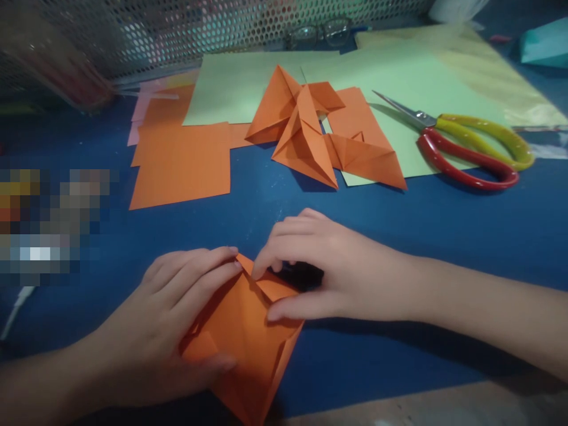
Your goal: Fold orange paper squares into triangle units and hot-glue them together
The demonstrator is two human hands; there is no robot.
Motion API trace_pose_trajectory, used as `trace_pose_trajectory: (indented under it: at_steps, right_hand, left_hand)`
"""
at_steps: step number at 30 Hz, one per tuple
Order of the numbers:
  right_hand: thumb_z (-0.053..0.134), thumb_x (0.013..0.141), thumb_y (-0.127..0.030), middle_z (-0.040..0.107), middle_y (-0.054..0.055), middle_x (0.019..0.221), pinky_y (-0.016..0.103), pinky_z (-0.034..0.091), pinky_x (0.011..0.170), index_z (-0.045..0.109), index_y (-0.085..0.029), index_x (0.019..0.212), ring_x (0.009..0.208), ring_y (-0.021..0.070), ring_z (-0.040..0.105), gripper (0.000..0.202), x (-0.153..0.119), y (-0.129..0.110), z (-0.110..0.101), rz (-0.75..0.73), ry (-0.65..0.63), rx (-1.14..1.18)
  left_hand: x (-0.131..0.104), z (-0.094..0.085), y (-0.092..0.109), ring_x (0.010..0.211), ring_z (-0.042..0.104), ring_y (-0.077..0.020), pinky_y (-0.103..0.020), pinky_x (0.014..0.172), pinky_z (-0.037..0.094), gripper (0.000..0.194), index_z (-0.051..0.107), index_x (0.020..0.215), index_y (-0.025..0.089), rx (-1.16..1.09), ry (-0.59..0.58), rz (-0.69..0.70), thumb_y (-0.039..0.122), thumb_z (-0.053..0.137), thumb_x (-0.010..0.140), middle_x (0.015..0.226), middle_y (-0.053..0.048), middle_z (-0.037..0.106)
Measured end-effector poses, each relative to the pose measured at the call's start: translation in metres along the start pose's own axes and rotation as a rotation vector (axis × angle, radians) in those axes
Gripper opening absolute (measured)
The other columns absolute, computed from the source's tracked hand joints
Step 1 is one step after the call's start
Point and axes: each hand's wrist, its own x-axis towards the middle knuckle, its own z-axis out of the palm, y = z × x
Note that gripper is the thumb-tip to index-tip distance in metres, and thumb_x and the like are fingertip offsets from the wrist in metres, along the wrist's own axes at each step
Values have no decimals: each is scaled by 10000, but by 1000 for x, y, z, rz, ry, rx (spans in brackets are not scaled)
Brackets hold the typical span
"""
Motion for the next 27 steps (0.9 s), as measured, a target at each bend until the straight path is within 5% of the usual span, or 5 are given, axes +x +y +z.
trace_pose_trajectory:
  at_steps: [4, 11, 15, 21, 27]
  right_hand:
    - [615, 1050, -575, 744, 14, 997, 351, 424, 848, 722, -220, 1149, 886, 152, 652, 384, 0, 2, -7, -28, -94, 20]
    - [758, 996, -402, 728, 17, 969, 340, 461, 856, 715, -197, 1189, 872, 135, 644, 285, -2, 2, -8, -144, -129, 39]
    - [653, 1061, -243, 742, 24, 951, 313, 484, 807, 667, -180, 1185, 849, 122, 646, 140, -7, 0, -2, -262, -102, 23]
    - [509, 1110, -189, 684, 39, 892, 324, 459, 764, 607, -163, 1295, 810, 163, 553, 212, -11, -1, 1, -339, -111, -229]
    - [366, 1134, -136, 689, 26, 868, 314, 438, 734, 671, -185, 1003, 771, 153, 503, 336, -8, -5, -1, -324, -121, -288]
  left_hand:
    - [4, -3, 0, 1302, 616, -305, -403, 1117, 419, 627, 575, 1473, 121, -5, -4, 29, 595, 435, 1089, 1449, -162, 685]
    - [5, -5, -1, 1292, 610, -325, -433, 1061, 455, 532, 620, 1430, 148, 23, 8, 99, 523, 440, 1100, 1443, -176, 666]
    - [3, -4, 1, 1316, 561, -302, -405, 1096, 421, 510, 594, 1420, 103, 22, 33, 121, 470, 390, 1131, 1430, -175, 664]
    - [6, -5, -1, 1267, 574, -304, -410, 1049, 452, 512, 580, 1427, 64, 28, 22, 154, 431, 367, 1140, 1393, -176, 688]
    - [5, -6, 4, 1266, 640, -294, -400, 1043, 505, 523, 612, 1425, 62, 78, 15, 163, 404, 332, 1145, 1373, -156, 730]
